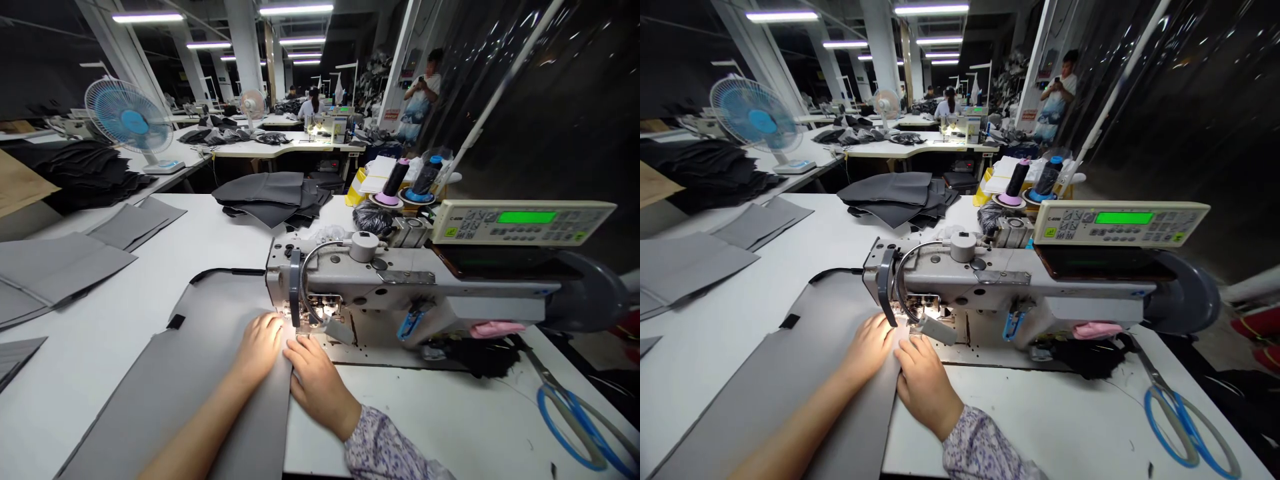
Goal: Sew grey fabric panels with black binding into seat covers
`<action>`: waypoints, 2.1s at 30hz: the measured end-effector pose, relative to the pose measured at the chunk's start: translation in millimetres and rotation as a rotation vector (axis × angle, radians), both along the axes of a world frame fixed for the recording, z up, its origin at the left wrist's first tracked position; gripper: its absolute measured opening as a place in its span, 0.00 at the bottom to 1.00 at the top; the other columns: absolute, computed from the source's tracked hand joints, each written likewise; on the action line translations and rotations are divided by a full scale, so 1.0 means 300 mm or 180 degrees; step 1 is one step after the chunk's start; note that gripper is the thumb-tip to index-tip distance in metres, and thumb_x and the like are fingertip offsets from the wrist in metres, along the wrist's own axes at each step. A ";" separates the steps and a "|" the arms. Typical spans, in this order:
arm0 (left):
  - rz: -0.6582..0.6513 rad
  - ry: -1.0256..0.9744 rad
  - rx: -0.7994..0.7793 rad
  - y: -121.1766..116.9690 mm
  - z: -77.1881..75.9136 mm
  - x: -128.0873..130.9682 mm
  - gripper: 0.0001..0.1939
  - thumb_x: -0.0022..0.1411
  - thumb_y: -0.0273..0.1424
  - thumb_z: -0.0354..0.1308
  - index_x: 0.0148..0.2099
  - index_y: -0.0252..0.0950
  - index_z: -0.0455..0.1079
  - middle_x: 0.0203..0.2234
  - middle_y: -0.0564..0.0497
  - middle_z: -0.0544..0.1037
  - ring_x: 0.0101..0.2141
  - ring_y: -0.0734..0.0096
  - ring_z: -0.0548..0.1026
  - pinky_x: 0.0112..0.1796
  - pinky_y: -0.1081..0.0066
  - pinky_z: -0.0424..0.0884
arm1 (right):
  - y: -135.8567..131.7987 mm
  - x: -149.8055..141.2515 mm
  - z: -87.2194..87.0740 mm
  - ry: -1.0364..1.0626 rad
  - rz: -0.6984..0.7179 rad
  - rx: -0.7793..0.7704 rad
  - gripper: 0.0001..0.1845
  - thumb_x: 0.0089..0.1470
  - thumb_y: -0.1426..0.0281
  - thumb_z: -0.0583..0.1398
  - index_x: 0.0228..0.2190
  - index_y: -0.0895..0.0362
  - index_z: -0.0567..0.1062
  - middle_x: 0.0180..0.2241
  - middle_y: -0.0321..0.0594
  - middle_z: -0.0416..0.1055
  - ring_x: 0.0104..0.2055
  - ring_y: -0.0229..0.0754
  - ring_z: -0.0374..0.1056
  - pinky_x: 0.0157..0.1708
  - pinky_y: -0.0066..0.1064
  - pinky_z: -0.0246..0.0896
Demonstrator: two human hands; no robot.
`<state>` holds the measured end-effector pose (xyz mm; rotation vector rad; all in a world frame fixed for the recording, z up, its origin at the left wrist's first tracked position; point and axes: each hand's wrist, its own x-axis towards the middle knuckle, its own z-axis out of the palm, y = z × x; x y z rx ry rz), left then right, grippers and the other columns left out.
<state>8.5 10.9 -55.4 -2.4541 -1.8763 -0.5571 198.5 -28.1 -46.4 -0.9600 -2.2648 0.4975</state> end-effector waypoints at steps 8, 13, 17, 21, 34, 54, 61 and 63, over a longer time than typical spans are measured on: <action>-0.0018 0.0059 0.0198 0.018 0.009 0.009 0.13 0.68 0.25 0.48 0.45 0.38 0.74 0.44 0.45 0.79 0.46 0.60 0.76 0.50 0.60 0.71 | 0.004 -0.004 -0.008 -0.0050 -0.0008 -0.0055 0.27 0.51 0.83 0.56 0.53 0.59 0.71 0.56 0.48 0.70 0.60 0.52 0.61 0.65 0.52 0.55; -0.0095 -0.0089 0.0273 0.002 0.038 0.007 0.12 0.66 0.26 0.49 0.43 0.38 0.74 0.38 0.45 0.79 0.42 0.59 0.76 0.45 0.61 0.72 | 0.011 -0.003 -0.013 0.0013 -0.0045 -0.0019 0.28 0.51 0.83 0.58 0.54 0.60 0.71 0.56 0.48 0.70 0.58 0.50 0.62 0.62 0.48 0.58; -0.0245 0.0001 -0.0094 -0.101 0.087 0.029 0.18 0.62 0.33 0.54 0.53 0.38 0.72 0.45 0.43 0.78 0.45 0.56 0.74 0.47 0.59 0.71 | 0.042 -0.016 -0.041 0.0195 -0.0164 -0.0077 0.22 0.52 0.82 0.60 0.48 0.58 0.75 0.51 0.45 0.74 0.53 0.48 0.65 0.57 0.42 0.62; -0.0226 0.0249 -0.0428 -0.181 0.106 0.065 0.33 0.54 0.27 0.55 0.64 0.35 0.65 0.56 0.40 0.74 0.53 0.50 0.71 0.53 0.55 0.68 | 0.107 -0.059 -0.044 0.0202 -0.0498 -0.0285 0.07 0.52 0.79 0.64 0.34 0.56 0.77 0.37 0.39 0.76 0.43 0.44 0.69 0.48 0.37 0.65; -0.0412 -0.0053 -0.1503 -0.031 0.204 -0.025 0.27 0.53 0.22 0.55 0.56 0.42 0.72 0.53 0.46 0.78 0.53 0.57 0.75 0.52 0.63 0.71 | -0.238 0.001 -0.038 -0.0491 0.0479 -0.0102 0.51 0.51 0.51 0.66 0.66 0.66 0.57 0.67 0.56 0.54 0.70 0.63 0.44 0.70 0.53 0.40; 0.0009 -0.0071 -0.1318 -0.053 0.141 0.016 0.25 0.59 0.27 0.53 0.58 0.41 0.74 0.54 0.47 0.79 0.52 0.57 0.77 0.54 0.61 0.71 | -0.090 -0.095 -0.121 -0.0432 -0.0230 0.0679 0.11 0.60 0.83 0.56 0.43 0.63 0.74 0.52 0.53 0.72 0.60 0.52 0.65 0.63 0.49 0.60; -0.0436 -0.0551 -0.1459 -0.004 0.147 -0.023 0.21 0.62 0.27 0.49 0.51 0.42 0.79 0.48 0.49 0.82 0.49 0.61 0.78 0.54 0.61 0.71 | -0.036 -0.084 -0.103 -0.0289 -0.0314 0.0608 0.11 0.61 0.83 0.55 0.38 0.59 0.74 0.49 0.49 0.74 0.56 0.49 0.68 0.61 0.47 0.63; -0.0538 -0.0651 -0.1458 0.002 0.140 -0.033 0.22 0.62 0.28 0.50 0.53 0.42 0.78 0.49 0.49 0.82 0.50 0.61 0.78 0.56 0.61 0.70 | -0.021 -0.080 -0.096 -0.0268 -0.0299 0.0597 0.10 0.61 0.82 0.56 0.39 0.59 0.74 0.49 0.48 0.74 0.56 0.49 0.68 0.61 0.45 0.63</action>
